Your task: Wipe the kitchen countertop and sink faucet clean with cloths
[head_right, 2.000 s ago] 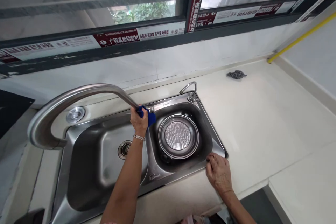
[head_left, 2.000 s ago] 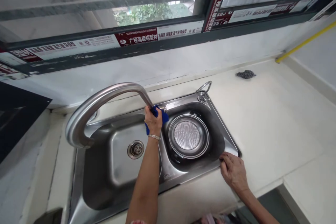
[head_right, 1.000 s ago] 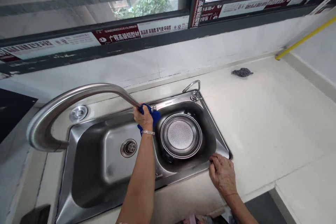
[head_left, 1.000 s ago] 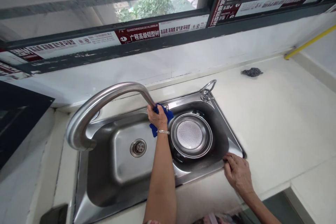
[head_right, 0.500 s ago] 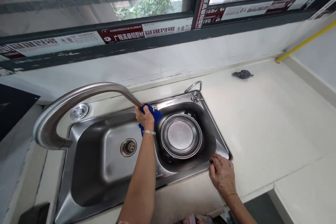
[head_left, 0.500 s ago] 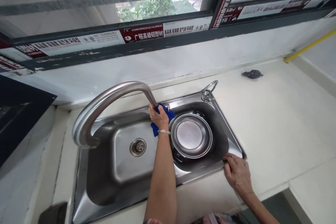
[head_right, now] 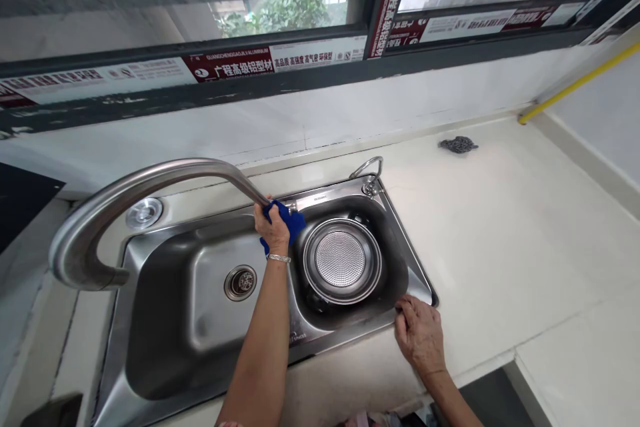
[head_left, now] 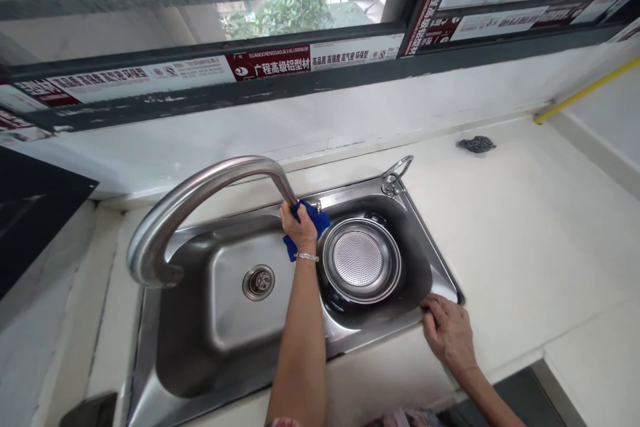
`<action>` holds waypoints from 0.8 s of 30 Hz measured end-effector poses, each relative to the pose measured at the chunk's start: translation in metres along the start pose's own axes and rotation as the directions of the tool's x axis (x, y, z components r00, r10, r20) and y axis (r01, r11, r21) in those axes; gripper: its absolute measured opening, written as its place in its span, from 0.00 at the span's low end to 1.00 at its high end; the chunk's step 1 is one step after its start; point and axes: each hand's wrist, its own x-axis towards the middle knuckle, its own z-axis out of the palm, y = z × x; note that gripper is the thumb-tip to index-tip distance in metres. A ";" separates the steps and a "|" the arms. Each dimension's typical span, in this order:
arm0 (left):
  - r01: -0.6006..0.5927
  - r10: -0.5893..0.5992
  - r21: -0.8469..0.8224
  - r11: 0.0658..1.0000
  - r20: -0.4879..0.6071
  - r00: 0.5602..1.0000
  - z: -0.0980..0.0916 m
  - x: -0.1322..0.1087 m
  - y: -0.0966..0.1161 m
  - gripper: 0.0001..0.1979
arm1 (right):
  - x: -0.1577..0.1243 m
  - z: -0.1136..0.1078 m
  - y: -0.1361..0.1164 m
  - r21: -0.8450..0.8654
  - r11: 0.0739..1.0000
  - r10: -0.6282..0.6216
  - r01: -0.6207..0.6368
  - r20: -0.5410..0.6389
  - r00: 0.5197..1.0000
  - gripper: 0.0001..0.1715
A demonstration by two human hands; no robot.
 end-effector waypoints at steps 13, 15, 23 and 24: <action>0.020 0.001 -0.190 0.982 0.113 0.994 -0.008 0.005 -0.018 0.20 | -0.002 0.002 0.000 0.004 1.000 0.021 -0.021 0.000 1.000 0.11; 0.036 -0.004 -0.225 0.974 0.139 0.990 -0.010 0.006 -0.021 0.20 | -0.002 0.002 0.000 0.004 1.000 0.025 -0.025 -0.005 1.000 0.11; 0.092 0.000 -0.318 0.944 0.278 0.961 -0.021 0.014 -0.023 0.20 | -0.003 0.003 0.003 0.012 1.000 0.016 -0.016 0.012 1.000 0.12; 0.096 0.005 -0.329 0.939 0.293 0.956 -0.023 0.015 -0.023 0.20 | -0.004 0.003 0.003 0.012 1.000 0.016 -0.017 0.010 1.000 0.12</action>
